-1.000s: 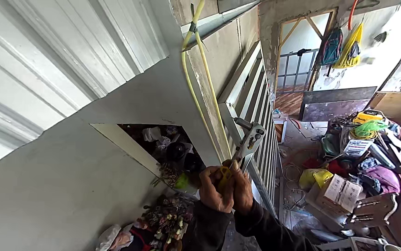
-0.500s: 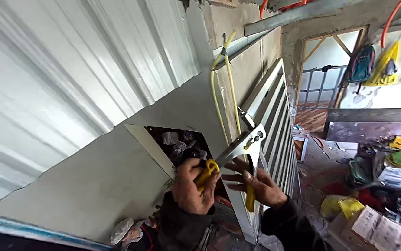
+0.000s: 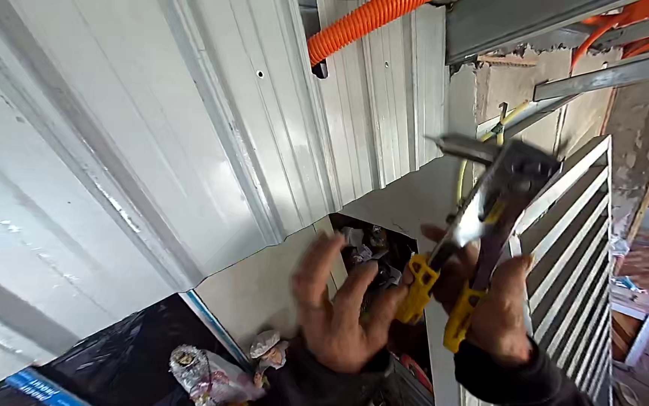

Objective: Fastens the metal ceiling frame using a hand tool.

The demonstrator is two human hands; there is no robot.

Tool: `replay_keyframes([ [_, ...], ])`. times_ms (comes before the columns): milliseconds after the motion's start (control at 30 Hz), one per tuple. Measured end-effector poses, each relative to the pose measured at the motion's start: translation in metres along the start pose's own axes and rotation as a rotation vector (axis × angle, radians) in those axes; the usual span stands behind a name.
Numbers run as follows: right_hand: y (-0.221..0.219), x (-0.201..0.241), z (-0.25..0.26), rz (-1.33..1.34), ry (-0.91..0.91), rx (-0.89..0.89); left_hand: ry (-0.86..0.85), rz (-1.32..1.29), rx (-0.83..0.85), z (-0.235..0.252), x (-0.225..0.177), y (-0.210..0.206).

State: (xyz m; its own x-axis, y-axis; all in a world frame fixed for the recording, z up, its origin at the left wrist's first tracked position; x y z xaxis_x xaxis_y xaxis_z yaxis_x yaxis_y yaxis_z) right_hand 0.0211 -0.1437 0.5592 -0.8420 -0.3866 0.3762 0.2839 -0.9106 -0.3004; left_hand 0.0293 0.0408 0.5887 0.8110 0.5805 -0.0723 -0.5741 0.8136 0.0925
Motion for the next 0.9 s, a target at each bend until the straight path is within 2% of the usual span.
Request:
replay_keyframes([
  [67,-0.001,0.016,0.025,-0.142,0.025,0.078,-0.257,0.379,0.041,0.054,-0.008,0.027],
  [133,-0.008,0.028,0.043,-0.226,0.030,0.113,-0.382,0.656,0.180,0.096,-0.015,0.038],
  [233,-0.024,0.036,0.062,-0.203,-0.040,0.148,-0.407,0.917,0.444,0.128,0.002,0.036],
  [333,-0.040,0.036,0.075,-0.190,-0.120,0.147,-0.395,1.140,0.538,0.134,0.023,0.035],
  [600,-0.074,0.024,0.098,-0.225,-0.122,0.166,-0.416,1.206,0.566,0.142,0.017,0.040],
  [900,-0.077,0.018,0.097,-0.265,-0.179,0.181,-0.414,1.183,0.565,0.143,0.016,0.040],
])
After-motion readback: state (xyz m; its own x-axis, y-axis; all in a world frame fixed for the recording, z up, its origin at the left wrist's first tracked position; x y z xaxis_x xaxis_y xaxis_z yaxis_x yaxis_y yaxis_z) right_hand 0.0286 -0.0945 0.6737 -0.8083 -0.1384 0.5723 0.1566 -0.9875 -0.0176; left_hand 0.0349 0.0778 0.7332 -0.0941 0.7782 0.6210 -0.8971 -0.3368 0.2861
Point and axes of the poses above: each hand's wrist, its own z-axis towards the middle knuckle, its own y-axis out of the back of the hand, x = y × z, the point moved 2 cm from there along z, towards the middle knuckle, and after that the axes turned 11 degrees about y, right-handed, at the moved point
